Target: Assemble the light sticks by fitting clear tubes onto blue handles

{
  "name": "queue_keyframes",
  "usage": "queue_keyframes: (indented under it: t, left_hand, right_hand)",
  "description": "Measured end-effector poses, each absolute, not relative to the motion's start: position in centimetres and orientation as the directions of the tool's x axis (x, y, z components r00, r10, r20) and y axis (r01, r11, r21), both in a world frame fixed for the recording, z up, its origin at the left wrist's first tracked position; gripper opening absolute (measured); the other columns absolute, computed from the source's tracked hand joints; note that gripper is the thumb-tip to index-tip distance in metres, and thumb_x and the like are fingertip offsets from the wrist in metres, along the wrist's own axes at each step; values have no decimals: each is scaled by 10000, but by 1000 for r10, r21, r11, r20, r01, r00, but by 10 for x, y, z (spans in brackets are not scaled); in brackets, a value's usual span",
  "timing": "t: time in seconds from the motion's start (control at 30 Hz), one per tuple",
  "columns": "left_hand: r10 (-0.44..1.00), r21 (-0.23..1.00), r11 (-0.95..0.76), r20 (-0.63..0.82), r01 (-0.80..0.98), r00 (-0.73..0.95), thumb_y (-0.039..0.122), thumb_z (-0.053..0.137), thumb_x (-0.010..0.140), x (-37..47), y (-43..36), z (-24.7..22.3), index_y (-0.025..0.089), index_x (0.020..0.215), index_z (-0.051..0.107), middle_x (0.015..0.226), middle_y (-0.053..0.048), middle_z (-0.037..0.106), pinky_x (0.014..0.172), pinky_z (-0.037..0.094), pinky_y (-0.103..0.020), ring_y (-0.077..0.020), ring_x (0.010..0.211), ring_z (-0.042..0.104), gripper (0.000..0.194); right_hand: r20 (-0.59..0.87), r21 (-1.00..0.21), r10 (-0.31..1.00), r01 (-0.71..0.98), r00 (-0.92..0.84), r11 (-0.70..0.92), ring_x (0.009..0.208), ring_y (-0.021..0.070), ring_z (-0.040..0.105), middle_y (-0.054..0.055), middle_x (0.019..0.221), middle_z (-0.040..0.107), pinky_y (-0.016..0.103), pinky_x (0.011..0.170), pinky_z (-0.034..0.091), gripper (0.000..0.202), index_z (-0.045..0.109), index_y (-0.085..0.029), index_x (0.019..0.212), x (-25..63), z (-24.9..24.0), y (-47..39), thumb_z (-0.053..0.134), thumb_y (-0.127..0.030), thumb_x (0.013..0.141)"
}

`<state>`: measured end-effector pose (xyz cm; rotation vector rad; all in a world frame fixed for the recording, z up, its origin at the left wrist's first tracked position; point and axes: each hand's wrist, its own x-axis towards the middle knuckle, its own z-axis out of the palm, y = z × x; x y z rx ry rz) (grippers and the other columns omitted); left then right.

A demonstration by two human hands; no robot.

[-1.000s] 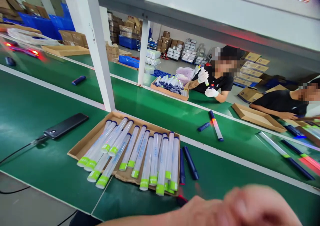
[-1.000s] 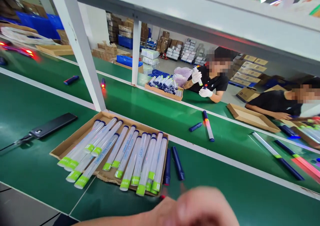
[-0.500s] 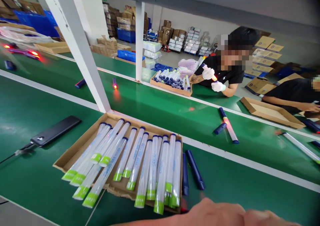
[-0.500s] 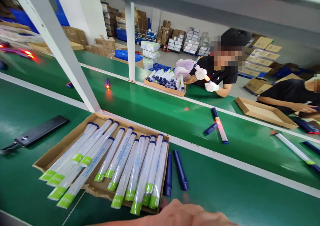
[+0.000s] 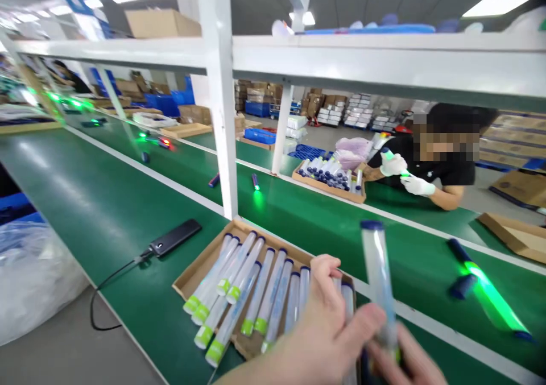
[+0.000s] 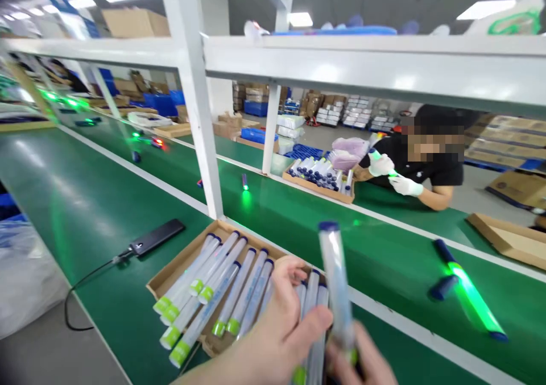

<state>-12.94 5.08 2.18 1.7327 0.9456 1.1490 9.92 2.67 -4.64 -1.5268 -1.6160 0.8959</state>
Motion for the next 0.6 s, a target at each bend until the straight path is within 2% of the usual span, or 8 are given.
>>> queue_keyframes:
  t: [0.03, 0.1, 0.13, 0.2, 0.37, 0.43, 0.5, 0.6]
  left_hand:
    - [920, 884, -328, 220, 332, 324, 553, 590, 987, -142, 58, 20, 123, 1477, 442, 1445, -258, 525, 1147, 432, -588, -389, 1334, 530, 668]
    - [938, 698, -180, -90, 693, 335, 442, 665, 916, -163, 65, 10, 54, 1490, 486, 1384, -297, 603, 1094, 463, -617, -449, 1281, 588, 716]
    - [920, 601, -126, -228, 789, 320, 411, 673, 887, -170, 67, 2, 21, 1513, 482, 1340, -314, 644, 1070, 478, -622, -478, 1253, 617, 762]
    - [868, 524, -102, -369, 846, 333, 409, 628, 888, -178, 67, -14, -27, 1584, 400, 1327, -330, 676, 1065, 495, -590, -495, 1260, 641, 852]
    - [873, 535, -142, -329, 833, 360, 273, 375, 970, -178, 69, -26, -43, 1592, 328, 1347, -311, 683, 1055, 492, -528, -440, 1299, 653, 700]
    - [907, 536, -92, -303, 839, 292, 249, 346, 970, -183, 73, -20, -26, 1559, 335, 1253, -302, 714, 1006, 495, -555, -455, 1231, 682, 650]
    - [949, 644, -37, -217, 764, 229, 312, 347, 995, -187, 80, -15, 56, 1519, 362, 1138, -238, 739, 965, 503, -550, -437, 1129, 713, 583]
    - [986, 918, 94, -139, 386, 90, 409, 426, 989, -180, 90, -8, 210, 1393, 445, 931, -74, 691, 772, 563, -432, -311, 815, 712, 451]
  right_hand:
    - [36, -831, 999, 556, -4, 32, 1060, 321, 760, 84, 1071, 793, 377, 902, 635, 524, 636, -258, 1288, 112, -49, 55, 586, -657, 952]
    - [1, -692, 993, 717, 116, -83, 753, 303, 724, 33, 767, 722, 407, 718, 608, 490, 620, -225, 1249, 137, -46, 121, 576, -602, 939]
    - [-13, -657, 985, 742, 172, -138, 667, 296, 688, 18, 683, 676, 421, 668, 579, 425, 632, -201, 1219, 148, -43, 154, 592, -536, 959]
    - [-29, -590, 965, 775, 259, -226, 700, 233, 681, 26, 805, 698, 399, 718, 580, 314, 672, -183, 1139, 163, -34, 204, 648, -470, 1013]
    - [-55, -470, 939, 821, 340, -325, 1086, 258, 704, 96, 1291, 690, 459, 935, 613, 299, 676, -179, 1278, 186, -33, 199, 712, -368, 1050]
    - [-113, -451, 945, 831, 308, -325, 1036, 242, 719, 84, 1234, 711, 443, 903, 627, 277, 683, -175, 1259, 187, -42, 155, 702, -365, 1058]
    - [-208, -460, 950, 833, 234, -306, 884, 203, 730, 52, 1087, 735, 391, 808, 639, 269, 696, -168, 1203, 179, -54, 106, 708, -393, 1055]
    - [-282, -502, 951, 826, 125, -257, 817, 192, 722, 24, 992, 727, 374, 768, 637, 356, 665, -171, 1287, 159, -70, 51, 757, -390, 1022]
